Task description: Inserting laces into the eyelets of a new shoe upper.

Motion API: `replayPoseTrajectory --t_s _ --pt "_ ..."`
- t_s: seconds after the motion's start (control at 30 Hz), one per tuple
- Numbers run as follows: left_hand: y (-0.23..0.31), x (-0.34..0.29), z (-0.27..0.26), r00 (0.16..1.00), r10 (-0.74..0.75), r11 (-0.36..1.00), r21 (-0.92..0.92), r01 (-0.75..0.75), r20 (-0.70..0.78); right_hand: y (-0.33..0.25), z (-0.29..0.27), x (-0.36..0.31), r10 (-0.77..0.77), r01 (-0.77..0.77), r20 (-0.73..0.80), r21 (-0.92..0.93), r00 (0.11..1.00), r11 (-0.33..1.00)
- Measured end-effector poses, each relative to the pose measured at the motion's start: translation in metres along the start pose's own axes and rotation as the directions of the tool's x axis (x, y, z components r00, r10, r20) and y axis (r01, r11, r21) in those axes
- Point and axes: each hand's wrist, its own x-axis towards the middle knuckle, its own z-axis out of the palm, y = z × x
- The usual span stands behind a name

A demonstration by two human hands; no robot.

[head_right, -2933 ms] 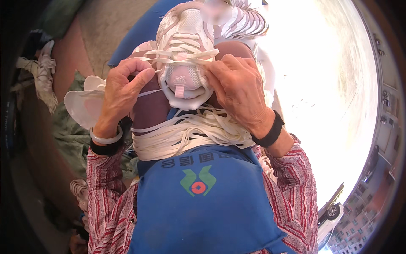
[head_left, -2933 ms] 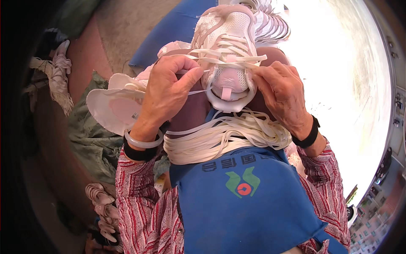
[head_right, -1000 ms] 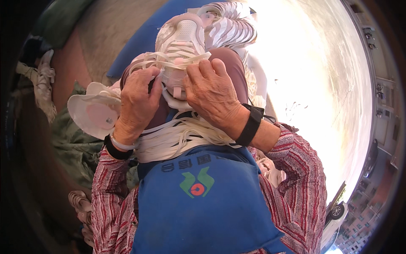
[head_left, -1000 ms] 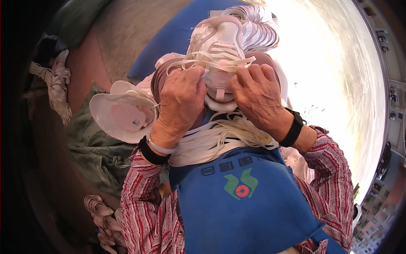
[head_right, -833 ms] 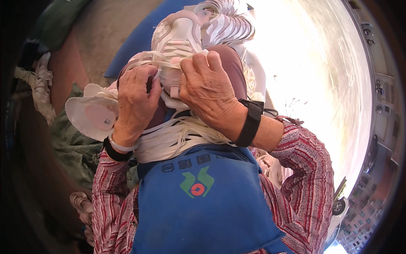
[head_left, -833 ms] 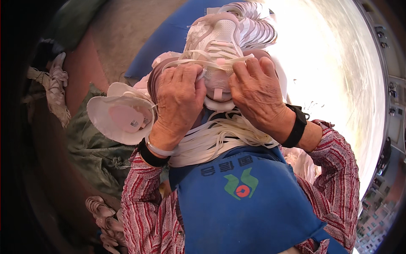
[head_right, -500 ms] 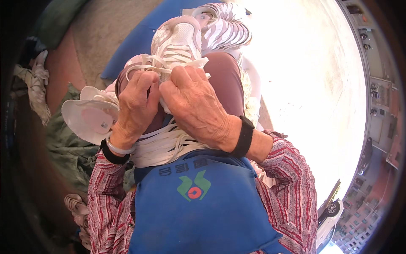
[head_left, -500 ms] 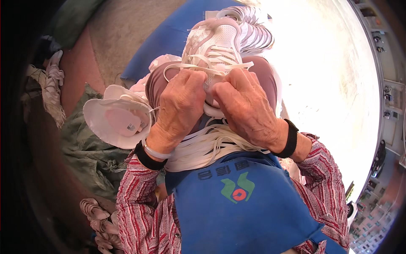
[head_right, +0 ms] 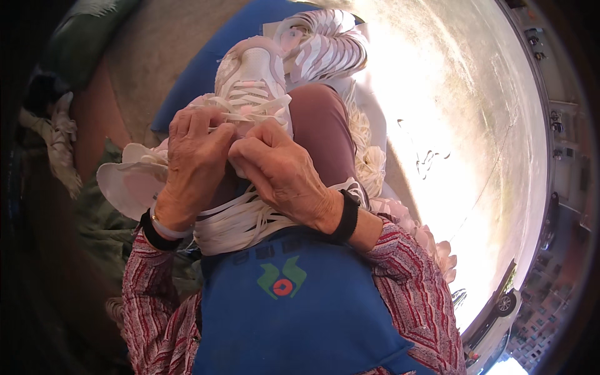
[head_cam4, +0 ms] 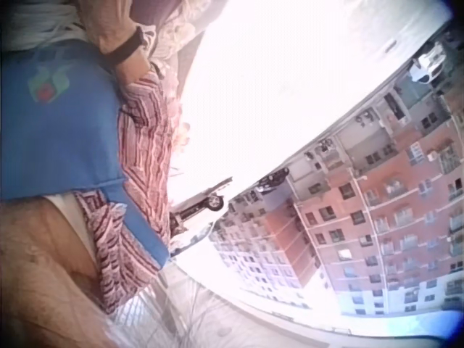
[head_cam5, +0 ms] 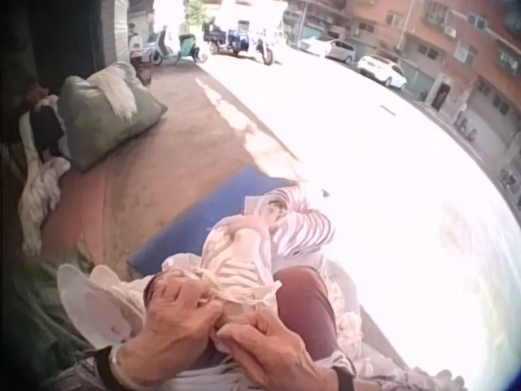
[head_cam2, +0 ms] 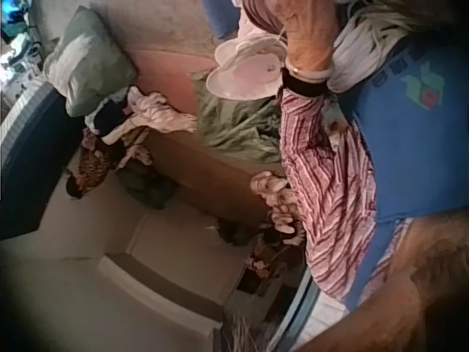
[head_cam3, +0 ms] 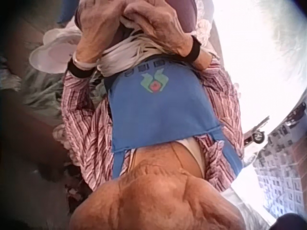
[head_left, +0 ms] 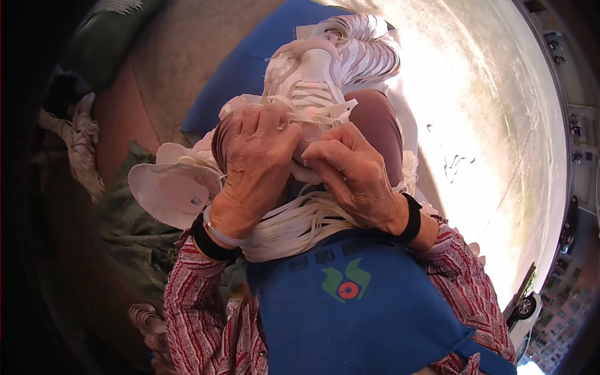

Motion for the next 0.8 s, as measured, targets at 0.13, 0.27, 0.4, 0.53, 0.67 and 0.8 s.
replayPoseTrajectory --t_s 0.13,0.27,0.4,0.53,0.67,0.8 --pt "0.000 0.003 -0.008 0.998 0.028 0.993 -0.110 -0.033 -0.053 0.000 0.004 -0.004 -0.007 0.008 -0.043 0.014 0.999 1.000" --pt "0.005 0.016 -0.023 0.951 -0.255 0.844 -0.520 0.131 -0.175 -0.004 0.000 -0.002 0.068 -0.057 -0.135 0.082 0.989 0.995" --pt "0.018 0.033 -0.026 0.865 -0.492 0.465 -0.870 0.166 -0.098 0.002 0.011 0.005 0.141 -0.092 -0.223 0.219 0.965 0.971" --pt "-0.001 0.059 -0.027 0.836 -0.497 0.345 -0.831 0.436 0.232 -0.002 0.008 0.013 0.095 -0.070 -0.119 0.199 0.988 0.978" --pt "-0.016 0.044 -0.028 0.787 -0.615 0.460 -0.831 0.313 -0.044 0.004 -0.006 -0.002 -0.051 0.051 -0.046 0.002 0.998 0.999" --pt "-0.023 0.017 -0.017 0.924 -0.378 0.819 -0.488 0.302 -0.062 0.019 -0.021 0.003 0.104 -0.112 -0.195 -0.030 0.975 0.993"
